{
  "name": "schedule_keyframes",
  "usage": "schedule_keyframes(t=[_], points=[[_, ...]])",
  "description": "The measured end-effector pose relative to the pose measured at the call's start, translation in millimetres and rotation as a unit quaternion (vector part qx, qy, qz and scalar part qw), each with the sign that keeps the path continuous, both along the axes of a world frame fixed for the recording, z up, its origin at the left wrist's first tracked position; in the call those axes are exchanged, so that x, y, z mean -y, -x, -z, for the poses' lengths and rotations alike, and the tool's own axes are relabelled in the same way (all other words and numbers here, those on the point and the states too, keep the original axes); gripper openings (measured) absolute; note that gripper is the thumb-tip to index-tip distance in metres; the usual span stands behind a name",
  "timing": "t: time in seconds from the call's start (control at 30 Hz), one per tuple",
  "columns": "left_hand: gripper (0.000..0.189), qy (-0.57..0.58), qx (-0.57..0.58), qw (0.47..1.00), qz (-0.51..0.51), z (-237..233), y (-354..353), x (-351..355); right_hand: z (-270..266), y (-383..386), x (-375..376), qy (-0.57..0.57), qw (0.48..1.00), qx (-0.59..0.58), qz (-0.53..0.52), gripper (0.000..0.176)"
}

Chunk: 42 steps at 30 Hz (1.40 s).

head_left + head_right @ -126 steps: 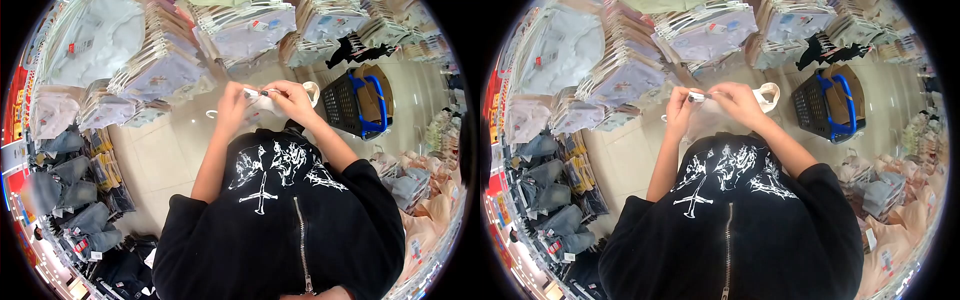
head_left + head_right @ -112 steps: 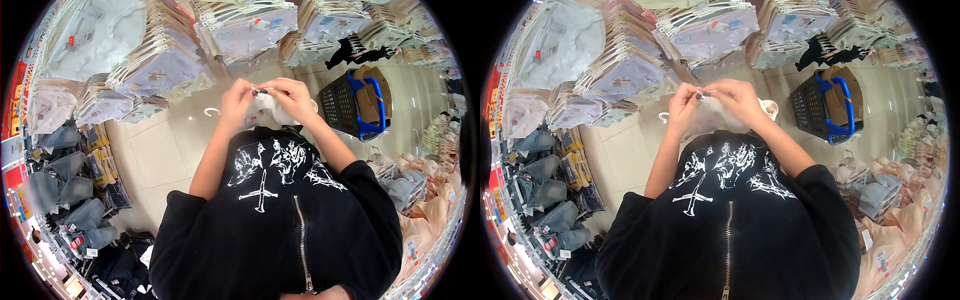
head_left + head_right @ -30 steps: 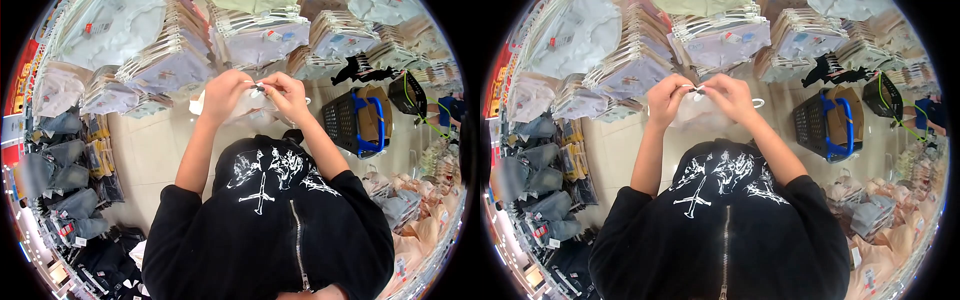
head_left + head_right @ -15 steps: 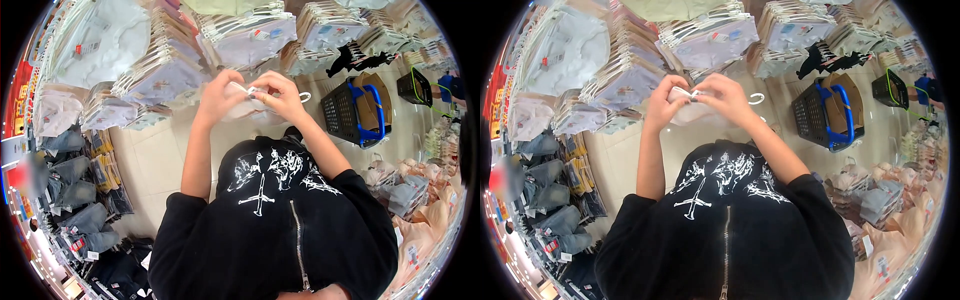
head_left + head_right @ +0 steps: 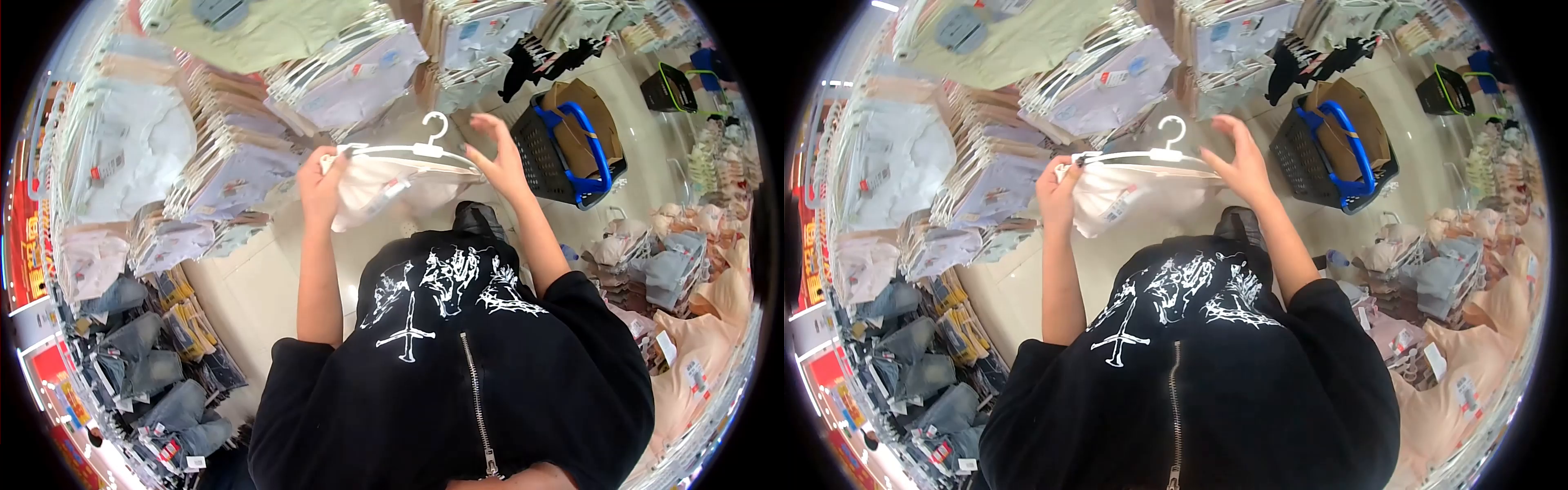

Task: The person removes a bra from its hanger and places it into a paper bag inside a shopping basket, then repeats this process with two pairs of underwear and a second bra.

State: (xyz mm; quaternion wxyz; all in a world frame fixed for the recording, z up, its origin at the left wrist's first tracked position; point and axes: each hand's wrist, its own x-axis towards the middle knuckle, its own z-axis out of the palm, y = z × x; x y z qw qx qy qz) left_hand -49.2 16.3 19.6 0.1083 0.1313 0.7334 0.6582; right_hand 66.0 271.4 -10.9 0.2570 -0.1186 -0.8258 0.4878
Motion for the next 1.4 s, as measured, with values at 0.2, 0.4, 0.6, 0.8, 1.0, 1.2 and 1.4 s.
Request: schedule_keyframes(t=[0.2,0.4,0.6,0.8,1.0,1.2,1.4], points=[[0.012,-0.176,0.201,0.963,-0.021,18.9,13.4,-38.8,13.7,-55.5,-55.3,0.199,0.951,0.219,-0.087,0.018],[0.019,-0.135,0.292,0.942,0.092,43.2,18.7,-121.9,22.5,-94.8,-120.4,0.332,0.931,0.149,-0.005,0.014],[0.052,-0.132,0.511,0.807,0.265,47.1,-8.3,-255.3,20.2,-161.3,-197.8,0.331,0.927,0.137,0.109,0.017],[0.032,0.065,0.487,0.715,0.498,91.3,-62.3,-374.7,4.8,-238.6,-223.5,0.377,0.894,0.053,0.236,0.014],[0.043,0.046,0.331,0.559,0.759,46.5,-152.2,-469.7,1.7,-324.5,-202.3,0.399,0.831,-0.069,0.38,0.011],[0.068,0.221,0.527,0.32,0.756,63.6,-154.7,-529.8,3.1,-361.0,-147.2,0.42,0.69,-0.243,0.537,0.01],[0.096,0.218,0.486,0.265,0.804,82.3,-157.7,-556.6,-3.4,-357.3,-81.5,0.397,0.503,-0.342,0.687,0.012]])
